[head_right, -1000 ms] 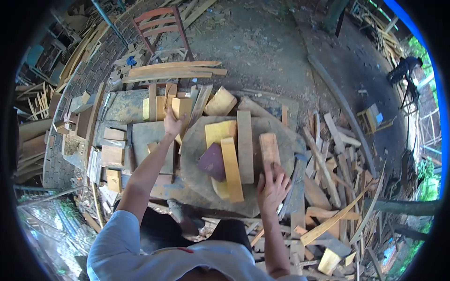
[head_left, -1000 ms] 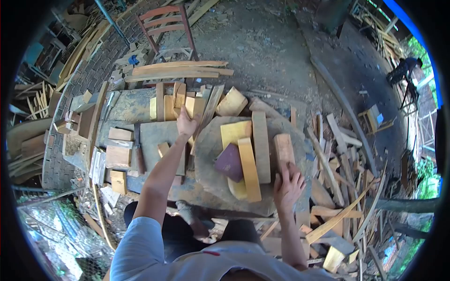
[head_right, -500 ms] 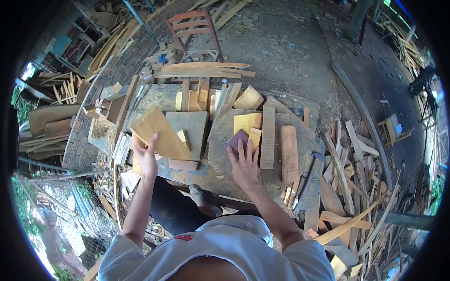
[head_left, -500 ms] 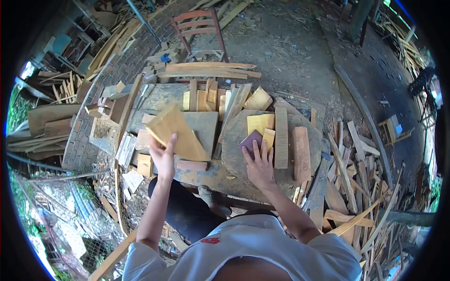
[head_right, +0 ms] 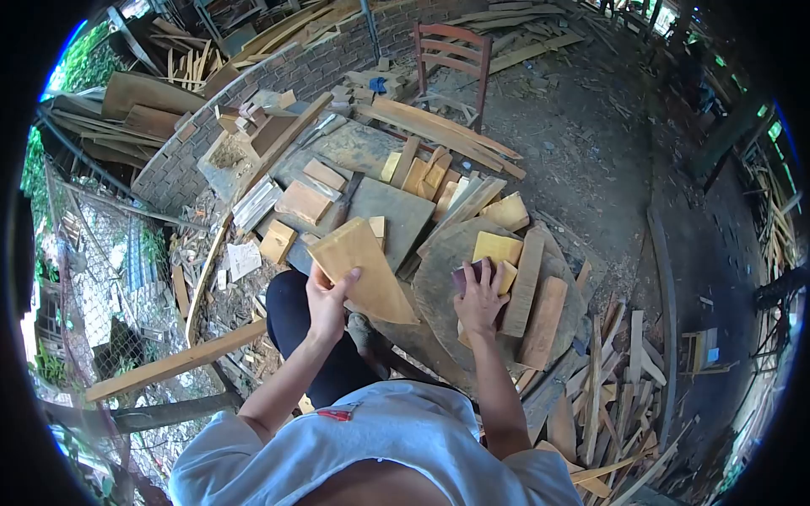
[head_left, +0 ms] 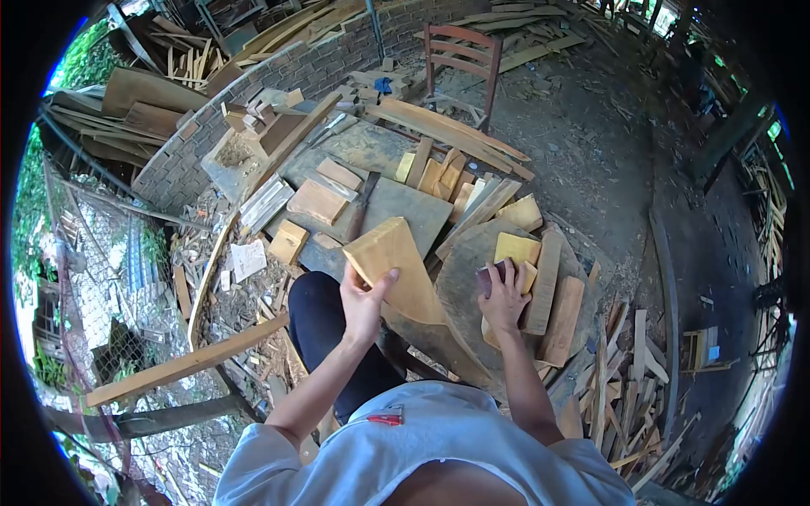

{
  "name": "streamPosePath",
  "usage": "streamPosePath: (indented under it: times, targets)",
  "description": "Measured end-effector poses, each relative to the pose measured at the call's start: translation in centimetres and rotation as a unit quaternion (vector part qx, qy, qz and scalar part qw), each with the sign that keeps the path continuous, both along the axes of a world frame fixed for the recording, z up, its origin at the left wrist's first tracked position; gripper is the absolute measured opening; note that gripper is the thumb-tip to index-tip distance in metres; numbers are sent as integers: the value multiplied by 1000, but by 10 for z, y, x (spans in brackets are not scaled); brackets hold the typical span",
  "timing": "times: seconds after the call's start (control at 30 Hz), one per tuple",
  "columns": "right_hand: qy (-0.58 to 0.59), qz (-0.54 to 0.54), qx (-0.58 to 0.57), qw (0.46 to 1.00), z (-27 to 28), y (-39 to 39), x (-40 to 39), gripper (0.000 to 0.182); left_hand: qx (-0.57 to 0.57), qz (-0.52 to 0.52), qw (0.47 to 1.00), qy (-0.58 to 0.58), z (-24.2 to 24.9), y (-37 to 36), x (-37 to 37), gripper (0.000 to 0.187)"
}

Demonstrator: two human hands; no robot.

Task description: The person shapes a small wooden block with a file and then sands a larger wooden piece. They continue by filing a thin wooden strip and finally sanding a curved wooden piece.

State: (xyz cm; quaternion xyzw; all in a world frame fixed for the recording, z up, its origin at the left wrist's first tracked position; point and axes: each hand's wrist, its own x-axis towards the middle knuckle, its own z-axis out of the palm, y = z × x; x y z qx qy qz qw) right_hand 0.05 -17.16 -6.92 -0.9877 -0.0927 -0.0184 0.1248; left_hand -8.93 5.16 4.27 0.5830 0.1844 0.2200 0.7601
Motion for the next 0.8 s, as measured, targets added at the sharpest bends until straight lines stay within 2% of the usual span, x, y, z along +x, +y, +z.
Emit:
streamPosePath:
  times: [0.07,0.13,0.17,0.23,0.27,0.37,0.47,0.63,0.77,0.8]
  targets:
    - [9,-6,32,999,9,-10,-1,73,4,0,1000,-2,-9,-10,6,48]
    - [1,-4,186,982,23,-21,1,73,-3,-2,1000,-2,-17,-18,14,48]
    - [4,-8,183,983,23,-27,2,73,-7,0,1000,0,-21,-22,16,48]
    - [-65,-4,291,954,27,-34,10,73,4,3,1000,12,-25,-29,22,48]
    - [-49,-12,332,942,30,-38,12,74,-1,10,1000,3,-27,-33,26,48]
    - [-34,-43,374,926,29,-40,16,76,-10,19,1000,-4,-25,-44,32,48]
    - [-70,-60,385,918,24,-26,22,75,-13,42,999,-29,-22,-51,33,47]
    - [-102,-77,437,890,22,19,56,72,34,53,997,-45,-3,-37,12,46]
    - [-54,-58,456,887,16,81,78,73,91,108,988,-54,14,-18,-6,44]
    - [-84,-20,458,885,14,94,84,73,98,122,986,-62,18,-15,-9,44]
